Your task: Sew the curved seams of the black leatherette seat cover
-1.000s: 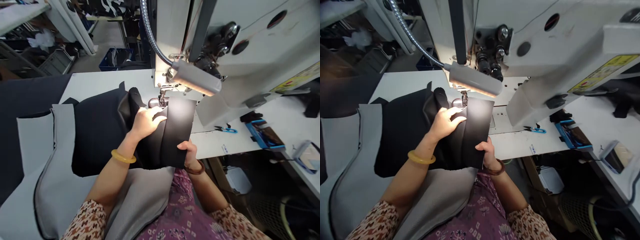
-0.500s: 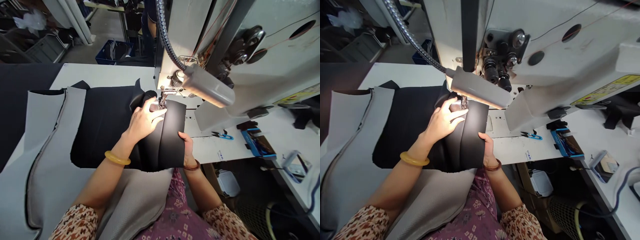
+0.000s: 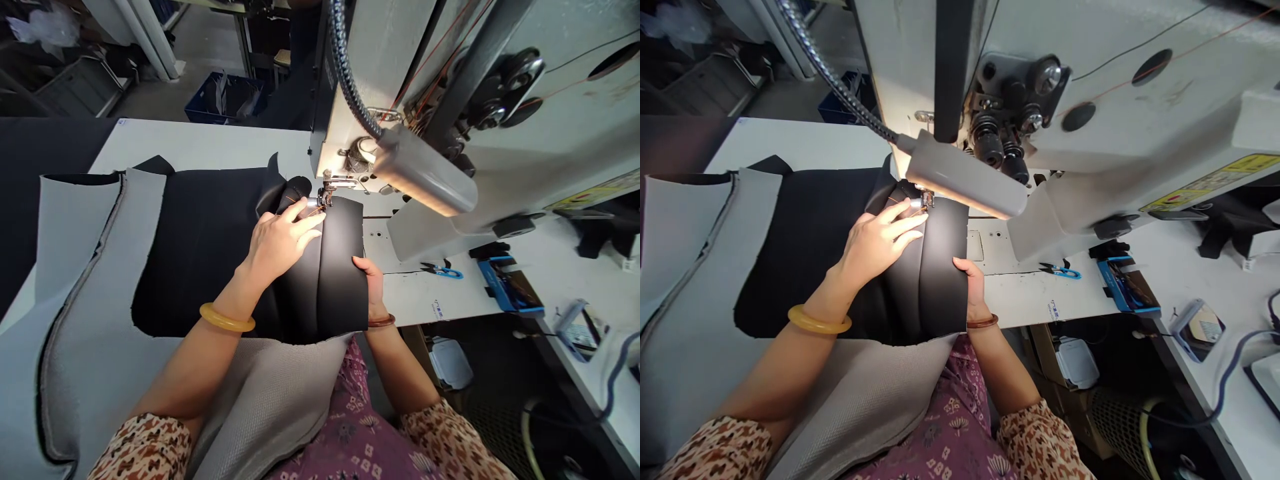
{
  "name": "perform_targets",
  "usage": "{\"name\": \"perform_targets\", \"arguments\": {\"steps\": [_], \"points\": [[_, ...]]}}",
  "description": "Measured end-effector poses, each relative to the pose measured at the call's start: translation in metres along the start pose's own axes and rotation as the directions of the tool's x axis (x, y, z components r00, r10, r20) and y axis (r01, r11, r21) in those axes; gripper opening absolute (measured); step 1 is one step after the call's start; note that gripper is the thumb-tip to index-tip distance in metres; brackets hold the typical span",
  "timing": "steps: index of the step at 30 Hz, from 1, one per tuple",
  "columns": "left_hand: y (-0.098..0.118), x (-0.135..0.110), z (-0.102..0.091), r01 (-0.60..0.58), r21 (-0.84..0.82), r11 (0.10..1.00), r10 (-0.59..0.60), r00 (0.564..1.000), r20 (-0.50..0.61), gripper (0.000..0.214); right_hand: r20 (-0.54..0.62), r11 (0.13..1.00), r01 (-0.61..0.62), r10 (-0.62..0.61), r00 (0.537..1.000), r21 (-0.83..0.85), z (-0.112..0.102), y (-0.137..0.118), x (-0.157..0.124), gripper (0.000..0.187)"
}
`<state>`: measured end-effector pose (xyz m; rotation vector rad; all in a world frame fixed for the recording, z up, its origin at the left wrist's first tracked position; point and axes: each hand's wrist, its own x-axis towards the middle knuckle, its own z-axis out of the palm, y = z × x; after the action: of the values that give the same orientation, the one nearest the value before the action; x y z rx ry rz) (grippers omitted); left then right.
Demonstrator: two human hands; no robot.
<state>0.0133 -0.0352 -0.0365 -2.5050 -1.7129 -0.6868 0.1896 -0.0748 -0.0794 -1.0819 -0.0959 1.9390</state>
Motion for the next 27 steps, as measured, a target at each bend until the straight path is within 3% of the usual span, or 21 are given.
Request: {"name": "perform_targets", "arguments": {"steps": [7,18,27], "points": [[0.0009,0.0027,0.0040,0.011,0.008,1.000,-0.010,0.999,-0.041,0.029,0.104,0.999,0.049,-0.046,0.994,-0.022,-0.0060,-0.0007,0.0041,0.027],[0.0014,0.0053,0.0053,0.031,-0.010,0.999,-0.032,0.999,-0.043,0.029,0.120,0.993,0.099,-0.091,0.989,-0.060,-0.0083,-0.0039,0.0096,0.027],[0.0000,0.0025,0.0045,0.017,0.014,1.000,-0.017,1.000,-0.020,0.036,0.111,0.997,0.065,-0.060,0.992,-0.035,-0.0067,-0.0033,0.0084,0.030]]}}
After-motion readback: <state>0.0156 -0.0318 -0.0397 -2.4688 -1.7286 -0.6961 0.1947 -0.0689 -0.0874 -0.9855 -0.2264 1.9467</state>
